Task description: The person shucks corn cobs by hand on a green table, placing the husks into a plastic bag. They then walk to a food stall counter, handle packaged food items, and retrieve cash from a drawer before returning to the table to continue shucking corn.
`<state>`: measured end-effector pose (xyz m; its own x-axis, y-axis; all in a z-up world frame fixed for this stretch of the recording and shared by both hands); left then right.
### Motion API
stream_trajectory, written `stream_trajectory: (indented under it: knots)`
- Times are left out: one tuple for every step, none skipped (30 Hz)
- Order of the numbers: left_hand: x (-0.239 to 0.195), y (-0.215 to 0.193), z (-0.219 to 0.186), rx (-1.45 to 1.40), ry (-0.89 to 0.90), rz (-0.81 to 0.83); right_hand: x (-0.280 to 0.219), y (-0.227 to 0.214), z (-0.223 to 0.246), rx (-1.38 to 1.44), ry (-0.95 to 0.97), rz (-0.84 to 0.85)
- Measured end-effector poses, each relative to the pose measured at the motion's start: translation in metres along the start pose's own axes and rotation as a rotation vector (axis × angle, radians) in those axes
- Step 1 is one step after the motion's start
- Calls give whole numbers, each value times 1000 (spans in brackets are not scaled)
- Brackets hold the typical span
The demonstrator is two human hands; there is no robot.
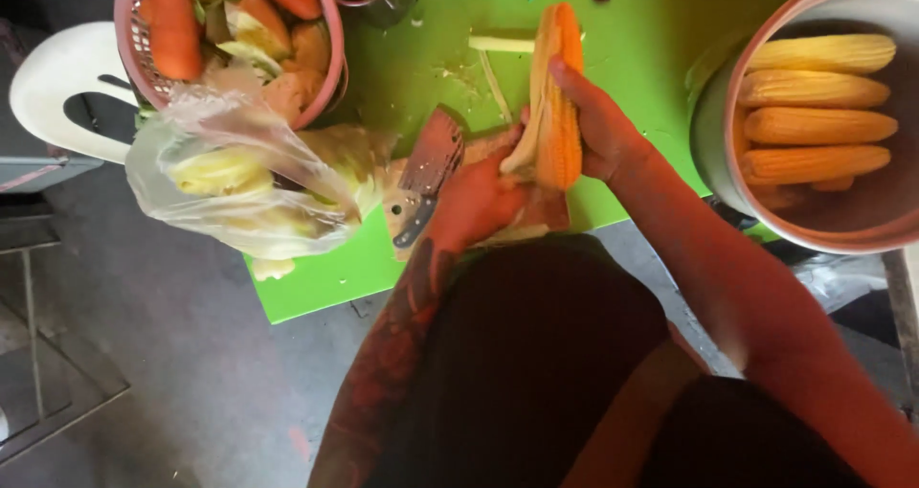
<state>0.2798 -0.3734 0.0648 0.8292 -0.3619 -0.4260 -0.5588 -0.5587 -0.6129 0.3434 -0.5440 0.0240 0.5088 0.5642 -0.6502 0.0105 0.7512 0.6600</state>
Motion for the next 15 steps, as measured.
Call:
stream_trajectory:
  knots:
    - [-3, -7, 0, -160, -15, -24, 0, 2, 3, 44, -36, 22]
    - [-6, -14, 1, -320, -30, -48, 0, 5, 5, 88, -71, 45]
    - [-8, -19, 3, -321, -33, -53, 2, 5, 6, 85, -68, 49]
    - [-11, -24, 5, -442, -53, -101, 3, 6, 8, 69, -111, 108]
    - [-14, -30, 8, -564, -75, -156, 6, 9, 10, 50, -149, 171]
    - [-11, -25, 18, -566, -79, -167, 2, 12, 10, 43, -142, 179]
    - [-9, -26, 26, -599, 105, -365, 0, 15, 11, 84, -142, 138]
    - [-9, -28, 35, -620, 293, -560, -1, 18, 12, 124, -141, 97]
    - [-6, -26, 44, -619, 285, -583, -3, 19, 12, 110, -127, 111]
    - [-5, -25, 53, -741, 321, -668, -4, 22, 10, 85, -68, 209]
    - [-9, -27, 66, -854, 353, -765, -3, 29, 6, 59, 1, 318]
    - [-17, -34, 65, -844, 341, -801, 6, 22, 1, 43, 25, 342]
    - [-27, -43, 64, -893, 401, -910, 17, 11, -4, -19, -7, 162]
    - [-36, -51, 63, -936, 465, -1020, 28, 0, -7, -85, -40, -17]
    - [-51, -67, 68, -928, 460, -1052, 37, 0, -12, -106, -25, 1]
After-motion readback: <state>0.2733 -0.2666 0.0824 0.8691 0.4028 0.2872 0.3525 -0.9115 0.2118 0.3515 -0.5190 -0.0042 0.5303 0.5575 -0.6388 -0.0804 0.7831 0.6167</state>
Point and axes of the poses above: each hand's wrist, its own x-axis towards the middle knuckle, its own y-axis out of the palm, z = x × y, the point moved 2 cm from there along x, towards the middle knuckle, and after that the axes turned 10 degrees about y, right-handed, at the moved point
